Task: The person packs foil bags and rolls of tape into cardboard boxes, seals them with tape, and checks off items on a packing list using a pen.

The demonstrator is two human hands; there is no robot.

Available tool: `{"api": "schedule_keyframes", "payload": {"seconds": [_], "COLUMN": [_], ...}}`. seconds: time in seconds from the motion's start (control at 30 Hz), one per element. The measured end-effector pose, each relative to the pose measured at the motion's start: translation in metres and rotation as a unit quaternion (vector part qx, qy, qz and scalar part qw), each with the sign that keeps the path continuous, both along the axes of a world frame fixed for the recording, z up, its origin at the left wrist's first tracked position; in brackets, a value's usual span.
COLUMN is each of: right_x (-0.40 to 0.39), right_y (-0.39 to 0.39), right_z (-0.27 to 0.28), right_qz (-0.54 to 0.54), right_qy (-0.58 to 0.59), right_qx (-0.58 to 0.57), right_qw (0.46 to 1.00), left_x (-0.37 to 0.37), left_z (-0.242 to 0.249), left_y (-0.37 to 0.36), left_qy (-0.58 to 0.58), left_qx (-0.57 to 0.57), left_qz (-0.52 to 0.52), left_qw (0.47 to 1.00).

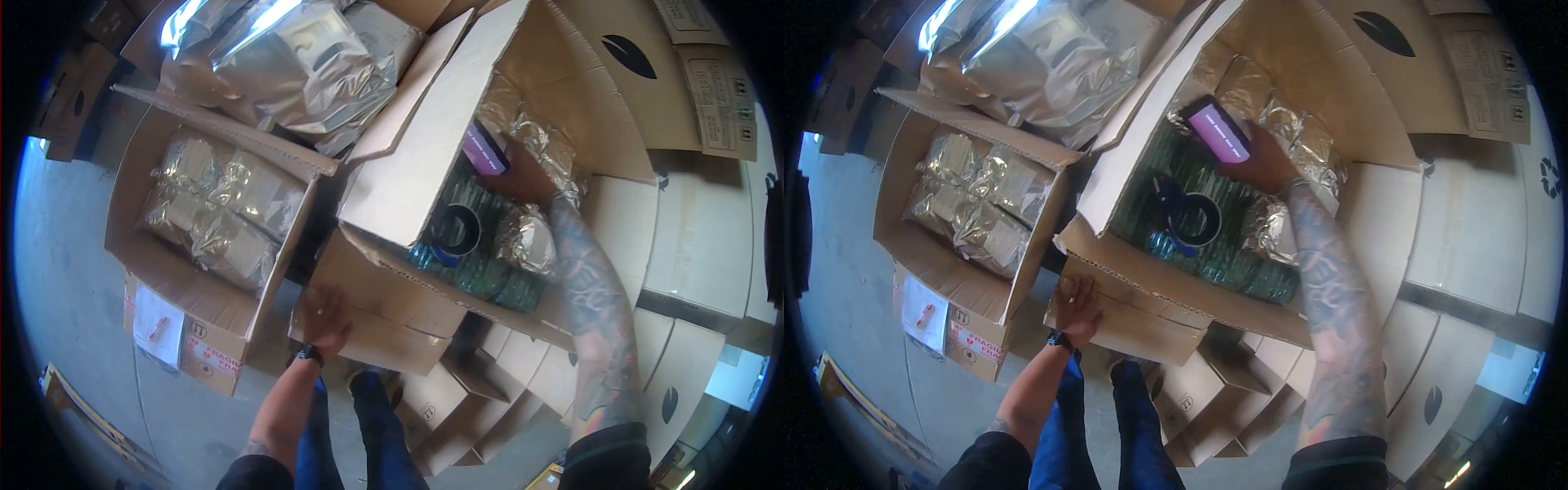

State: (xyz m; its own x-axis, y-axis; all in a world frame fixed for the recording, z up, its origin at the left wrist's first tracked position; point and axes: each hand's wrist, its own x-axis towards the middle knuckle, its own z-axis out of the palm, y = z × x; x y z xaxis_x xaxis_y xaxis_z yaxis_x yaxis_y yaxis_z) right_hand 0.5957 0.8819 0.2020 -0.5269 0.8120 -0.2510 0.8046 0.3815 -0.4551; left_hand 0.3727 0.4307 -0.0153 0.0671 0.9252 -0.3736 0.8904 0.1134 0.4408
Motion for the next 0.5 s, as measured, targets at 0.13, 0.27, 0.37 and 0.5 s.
{"api": "schedule_keyframes", "payload": {"seconds": [0.13,0.27,0.37,0.5], "right_x": [-0.025,0.014,0.052,0.096], "right_y": [-0.053,-0.163,-0.216,-0.288], "right_z": [0.116,0.231,0.220,0.097], "right_qz": [-0.065,-0.015,0.147,-0.200], "right_qy": [0.116,0.272,0.240,0.122], "right_qx": [-0.095,-0.278,-0.511,-0.593], "right_qw": [0.987,0.921,0.812,0.771], "left_x": [0.009,0.015,0.022,0.032], "left_z": [0.005,-0.002,-0.004,-0.039], "left_y": [0.006,0.001,0.005,-0.001], "left_qy": [0.010,0.030,-0.002,0.070], "left_qx": [-0.046,-0.031,-0.038,0.061], "left_qz": [0.026,0.035,0.103,0.162], "left_qw": [0.999,0.998,0.994,0.982]}}
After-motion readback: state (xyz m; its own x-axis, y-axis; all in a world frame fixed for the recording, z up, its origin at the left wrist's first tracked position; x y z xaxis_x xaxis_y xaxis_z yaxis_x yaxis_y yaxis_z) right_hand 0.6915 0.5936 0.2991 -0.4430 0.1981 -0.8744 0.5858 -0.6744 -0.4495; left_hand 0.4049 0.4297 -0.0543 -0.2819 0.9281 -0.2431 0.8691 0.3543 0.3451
